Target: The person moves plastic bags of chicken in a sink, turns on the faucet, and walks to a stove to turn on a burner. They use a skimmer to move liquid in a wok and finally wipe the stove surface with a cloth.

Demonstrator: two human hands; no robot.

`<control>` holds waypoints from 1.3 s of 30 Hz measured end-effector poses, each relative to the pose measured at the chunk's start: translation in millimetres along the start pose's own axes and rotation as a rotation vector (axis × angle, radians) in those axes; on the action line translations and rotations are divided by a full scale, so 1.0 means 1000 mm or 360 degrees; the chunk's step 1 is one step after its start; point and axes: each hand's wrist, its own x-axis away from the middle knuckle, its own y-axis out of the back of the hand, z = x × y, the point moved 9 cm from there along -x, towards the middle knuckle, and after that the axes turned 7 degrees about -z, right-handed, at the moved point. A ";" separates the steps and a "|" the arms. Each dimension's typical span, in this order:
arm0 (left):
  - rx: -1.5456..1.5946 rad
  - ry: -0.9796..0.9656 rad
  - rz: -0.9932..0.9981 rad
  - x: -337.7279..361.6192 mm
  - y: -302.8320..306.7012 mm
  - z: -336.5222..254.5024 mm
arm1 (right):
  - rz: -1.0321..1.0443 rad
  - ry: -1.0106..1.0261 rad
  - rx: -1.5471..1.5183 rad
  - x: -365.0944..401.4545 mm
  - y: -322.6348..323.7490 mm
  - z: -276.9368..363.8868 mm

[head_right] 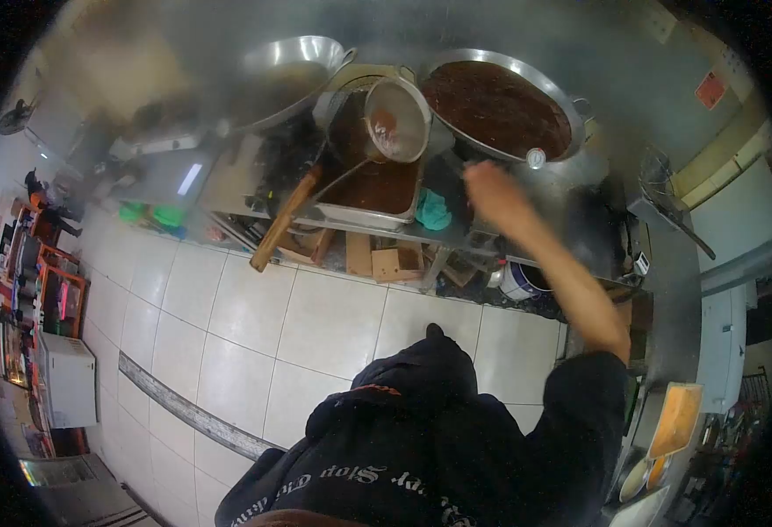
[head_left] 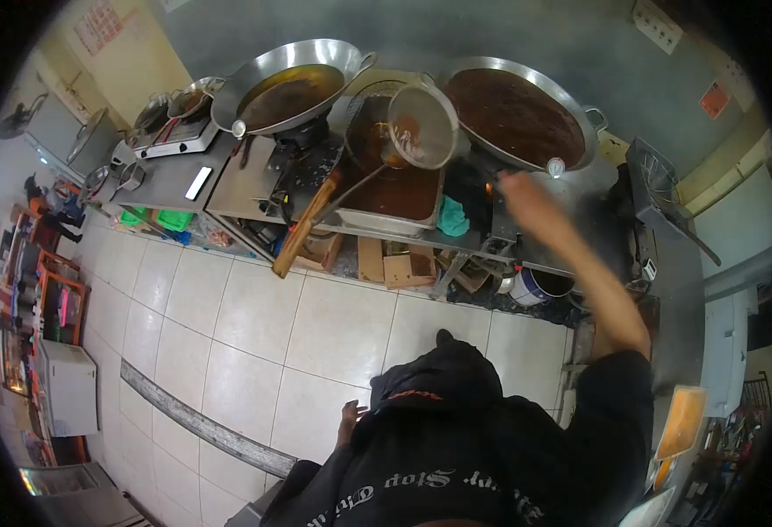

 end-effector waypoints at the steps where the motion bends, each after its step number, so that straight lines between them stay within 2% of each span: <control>1: 0.0007 0.0015 0.0010 -0.002 -0.003 -0.001 | 0.0136 -0.0142 0.0172 0.002 -0.027 0.021; 3: 0.0030 0.0030 0.0017 -0.006 -0.003 -0.005 | 0.0244 0.0201 0.0418 0.010 -0.081 0.077; 5: 0.0182 -0.0141 0.0123 -0.003 0.000 -0.023 | 0.0293 0.0182 0.0434 0.010 -0.093 0.103; 6: 0.0130 -0.0263 0.0032 0.018 0.007 -0.043 | 0.0363 0.0167 0.0446 0.009 -0.098 0.111; 8: 0.0251 -0.0319 -0.0040 0.031 0.022 -0.058 | 0.0350 0.0232 0.0520 0.007 -0.095 0.116; 10: 0.0326 -0.0383 -0.0088 0.046 0.039 -0.057 | 0.0355 0.0319 0.0602 0.008 -0.101 0.120; 11: 0.0385 -0.0435 -0.0142 0.052 0.050 -0.055 | 0.0319 0.0202 0.0561 0.011 -0.109 0.116; 12: 0.0469 -0.0380 -0.0133 0.046 0.059 -0.039 | 0.0280 0.0083 0.0517 0.012 -0.111 0.112; 13: 0.0341 -0.0372 -0.0258 0.064 0.068 -0.035 | 0.0273 0.0087 0.0520 0.006 -0.098 0.113; 14: 0.0552 -0.0282 -0.0027 0.000 0.075 0.018 | 0.0356 0.0076 0.0620 0.000 -0.080 0.112; 15: 0.0571 -0.0310 -0.0017 0.003 0.088 0.041 | 0.0445 0.0062 0.0718 0.000 -0.073 0.109; 17: 0.0699 -0.0439 -0.0028 0.027 0.100 0.059 | 0.0383 0.0134 0.0772 0.007 -0.089 0.104; 18: 0.0801 -0.0535 -0.0061 0.046 0.110 0.069 | 0.0323 0.0340 0.0808 0.012 -0.108 0.104; 19: 0.0791 -0.0542 -0.0043 0.064 0.110 0.068 | 0.0260 0.0547 0.0846 0.015 -0.116 0.107; 21: 0.0712 -0.0297 -0.0155 0.097 0.113 0.068 | 0.0351 0.0446 0.0726 0.013 -0.084 0.116; 23: 0.0659 -0.0274 -0.0126 0.087 0.114 0.057 | 0.0324 0.0183 0.0728 0.008 -0.075 0.100; 26: 0.0534 -0.0160 -0.0058 0.039 0.118 0.071 | 0.0304 0.0242 0.0635 0.024 -0.086 0.111; 29: 0.0383 -0.0143 0.0003 -0.002 0.110 0.048 | 0.0327 0.0234 0.0576 0.017 -0.076 0.076; 30: 0.0301 -0.0174 0.0041 -0.009 0.106 0.033 | 0.0259 -0.0020 0.0296 0.016 -0.065 0.056; 31: 0.0296 -0.0237 0.0095 -0.007 0.100 0.013 | 0.0256 -0.0030 0.0308 0.016 -0.055 0.049; 32: 0.0300 -0.0294 0.0149 -0.006 0.093 -0.007 | 0.0086 -0.0102 0.0280 0.014 -0.034 0.040; 33: 0.0280 -0.0193 0.0011 -0.021 0.091 -0.015 | -0.0068 -0.0166 0.0252 0.014 -0.018 0.027; 34: -0.0101 -0.1045 -0.0005 0.025 0.085 -0.059 | -0.0111 -0.0181 0.0213 0.009 -0.013 0.004; 35: 0.0212 -0.0586 -0.0035 0.026 0.083 -0.065 | -0.0256 -0.0173 0.0181 0.006 0.009 -0.007; 36: 0.0267 -0.0391 -0.0133 0.037 0.078 -0.077 | -0.0411 -0.0170 0.0146 0.003 0.030 -0.019; 39: 0.0192 -0.0462 -0.0102 0.055 0.060 -0.094 | -0.0663 -0.0256 0.0302 -0.008 0.055 -0.105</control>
